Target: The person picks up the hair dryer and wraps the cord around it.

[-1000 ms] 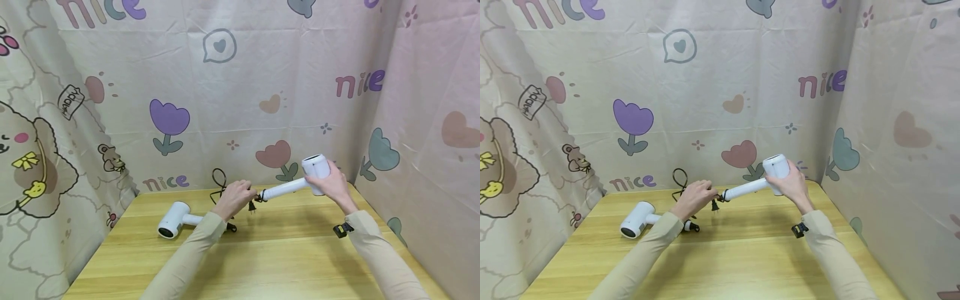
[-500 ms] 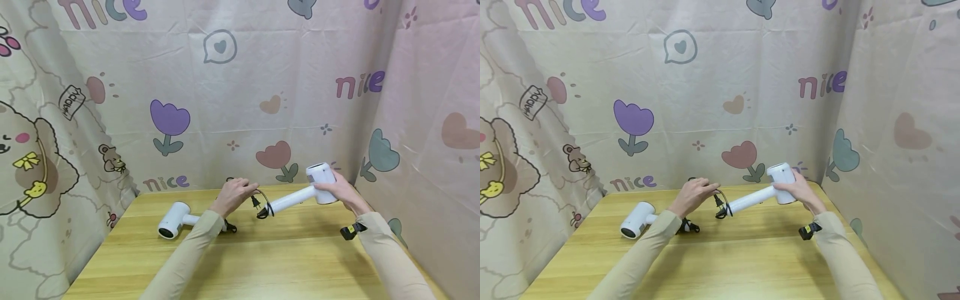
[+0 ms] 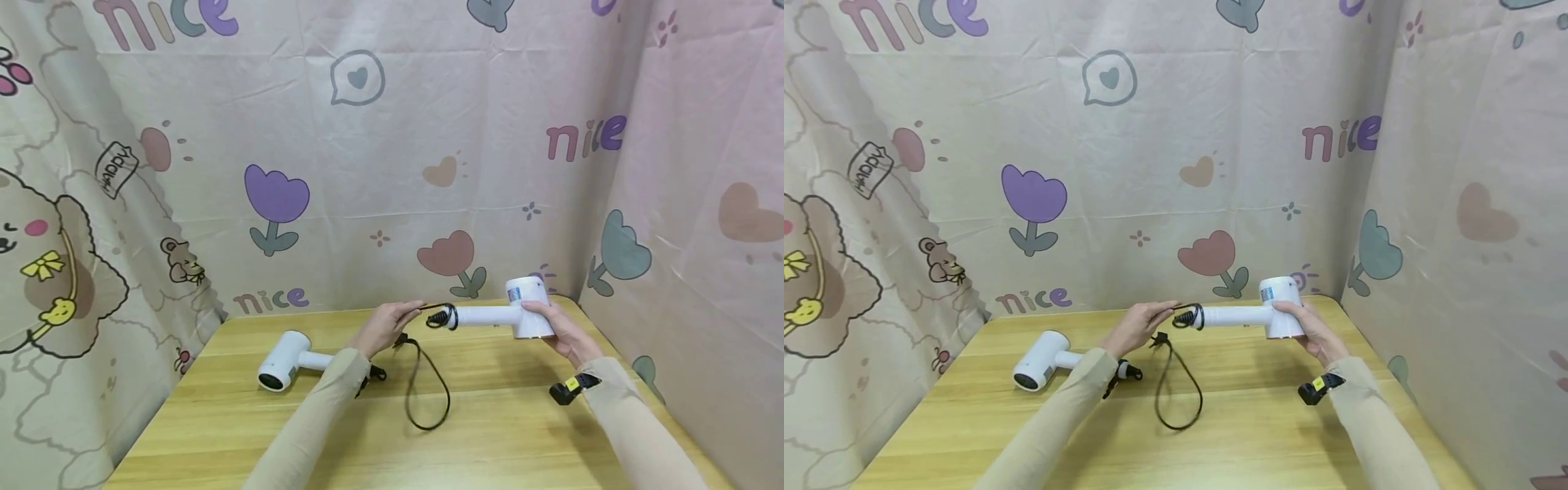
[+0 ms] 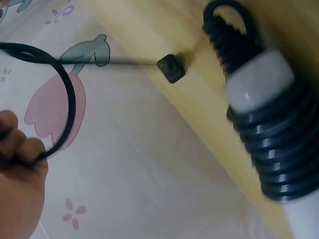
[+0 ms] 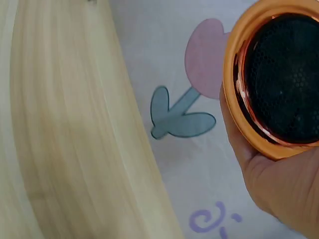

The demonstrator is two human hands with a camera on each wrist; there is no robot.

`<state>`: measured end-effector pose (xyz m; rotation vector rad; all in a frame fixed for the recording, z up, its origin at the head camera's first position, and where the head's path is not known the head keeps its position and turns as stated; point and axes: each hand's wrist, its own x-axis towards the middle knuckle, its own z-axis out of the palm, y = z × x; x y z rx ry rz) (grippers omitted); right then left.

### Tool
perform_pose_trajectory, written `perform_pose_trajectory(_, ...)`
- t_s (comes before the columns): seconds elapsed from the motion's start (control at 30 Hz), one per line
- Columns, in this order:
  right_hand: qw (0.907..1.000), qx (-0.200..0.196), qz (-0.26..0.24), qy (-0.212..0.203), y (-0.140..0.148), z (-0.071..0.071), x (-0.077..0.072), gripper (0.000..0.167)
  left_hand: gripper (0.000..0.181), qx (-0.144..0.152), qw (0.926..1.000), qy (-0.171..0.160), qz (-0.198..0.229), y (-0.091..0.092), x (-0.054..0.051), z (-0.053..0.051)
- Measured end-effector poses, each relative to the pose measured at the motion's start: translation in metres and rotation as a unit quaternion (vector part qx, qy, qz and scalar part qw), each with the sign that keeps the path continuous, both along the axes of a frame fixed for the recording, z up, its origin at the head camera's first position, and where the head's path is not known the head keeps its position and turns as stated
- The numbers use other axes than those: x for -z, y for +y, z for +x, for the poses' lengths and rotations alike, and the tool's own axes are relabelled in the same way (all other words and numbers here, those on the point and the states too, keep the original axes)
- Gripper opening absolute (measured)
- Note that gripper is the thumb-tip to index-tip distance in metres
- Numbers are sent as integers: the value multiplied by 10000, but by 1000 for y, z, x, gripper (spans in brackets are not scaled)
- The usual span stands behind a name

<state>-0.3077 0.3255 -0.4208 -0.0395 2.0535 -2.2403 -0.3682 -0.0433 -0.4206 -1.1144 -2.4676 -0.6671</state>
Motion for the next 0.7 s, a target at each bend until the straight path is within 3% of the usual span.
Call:
perform_pose_trajectory(0.17,9931,170,-1074,-442,-6,0,-2,41,37,-270,9996,-84,90,7,11,2)
perform_pose_trajectory(0.33,9840,516,-1554,-697,-11,-1,-9,45,34,-392,9990,190,-29,16,22,7)
perform_pose_trajectory(0.43,9835,959,-1358,-717,-15,-3,-13,54,30,-405,9976,556,-118,21,25,10)
perform_pose_trajectory(0.53,9809,1749,-684,-515,-20,-5,-16,70,24,-342,9955,866,-148,24,27,14)
perform_pose_trajectory(0.6,9738,2256,-85,-271,-23,-6,-17,82,21,-303,9945,985,-185,25,27,16)
perform_pose_trajectory(0.7,9556,2808,888,116,-27,-7,-17,90,18,-248,9939,1044,-266,26,25,18)
